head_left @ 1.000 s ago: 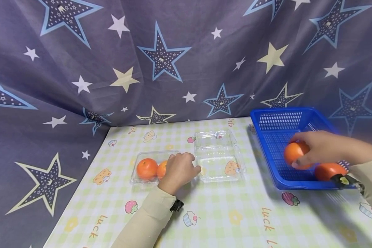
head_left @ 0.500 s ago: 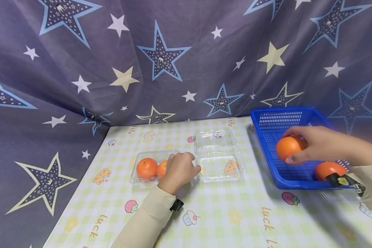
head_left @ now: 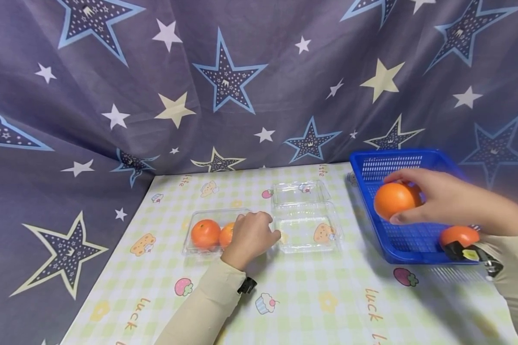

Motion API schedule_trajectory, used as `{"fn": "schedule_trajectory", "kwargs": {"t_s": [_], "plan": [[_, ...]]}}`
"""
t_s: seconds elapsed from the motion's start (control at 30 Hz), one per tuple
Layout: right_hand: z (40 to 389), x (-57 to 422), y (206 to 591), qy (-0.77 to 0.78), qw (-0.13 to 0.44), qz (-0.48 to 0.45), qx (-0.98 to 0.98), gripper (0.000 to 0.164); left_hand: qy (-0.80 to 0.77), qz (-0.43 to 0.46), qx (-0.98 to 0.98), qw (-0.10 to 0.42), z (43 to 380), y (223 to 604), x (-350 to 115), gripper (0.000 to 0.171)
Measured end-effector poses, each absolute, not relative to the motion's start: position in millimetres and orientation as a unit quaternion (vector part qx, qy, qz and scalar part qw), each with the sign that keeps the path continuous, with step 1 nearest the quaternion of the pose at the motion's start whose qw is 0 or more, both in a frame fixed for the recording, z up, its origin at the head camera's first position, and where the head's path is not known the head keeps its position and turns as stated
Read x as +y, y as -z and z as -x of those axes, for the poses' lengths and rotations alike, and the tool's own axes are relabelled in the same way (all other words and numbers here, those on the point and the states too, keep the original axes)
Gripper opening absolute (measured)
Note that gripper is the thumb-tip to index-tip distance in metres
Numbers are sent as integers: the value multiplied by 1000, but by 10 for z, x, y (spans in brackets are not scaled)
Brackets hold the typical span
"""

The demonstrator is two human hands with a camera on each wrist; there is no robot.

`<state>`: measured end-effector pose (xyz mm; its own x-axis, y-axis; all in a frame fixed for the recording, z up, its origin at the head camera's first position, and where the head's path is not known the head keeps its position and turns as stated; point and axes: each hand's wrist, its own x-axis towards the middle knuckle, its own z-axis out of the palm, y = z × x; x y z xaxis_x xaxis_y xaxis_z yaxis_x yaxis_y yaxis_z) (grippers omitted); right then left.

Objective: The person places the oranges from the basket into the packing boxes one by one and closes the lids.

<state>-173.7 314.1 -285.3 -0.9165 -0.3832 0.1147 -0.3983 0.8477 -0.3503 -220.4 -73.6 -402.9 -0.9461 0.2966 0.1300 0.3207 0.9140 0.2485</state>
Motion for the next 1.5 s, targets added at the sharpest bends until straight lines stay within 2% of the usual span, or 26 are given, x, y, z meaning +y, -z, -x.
{"fn": "schedule_trajectory", "kwargs": {"t_s": [0.23,0.7,0.93,1.27,1.5], "plan": [[1710,3024,2809,-236,26,-213,-948,75,135,156,-977,47,2198,4023,-738,35],[1743,2691,2876,-396,-12,-201,-896,67,135,159,-977,43,2212,4037,-733,29],[1738,2609,2891,-418,1,-214,-883,65,128,158,-978,44,2212,4024,-738,20],[1730,2495,2935,-454,5,-206,-867,67,130,154,-979,40,2212,4035,-799,30],[1730,2459,2949,-447,40,-211,-868,68,126,159,-978,41,2216,4002,-811,31]]}}
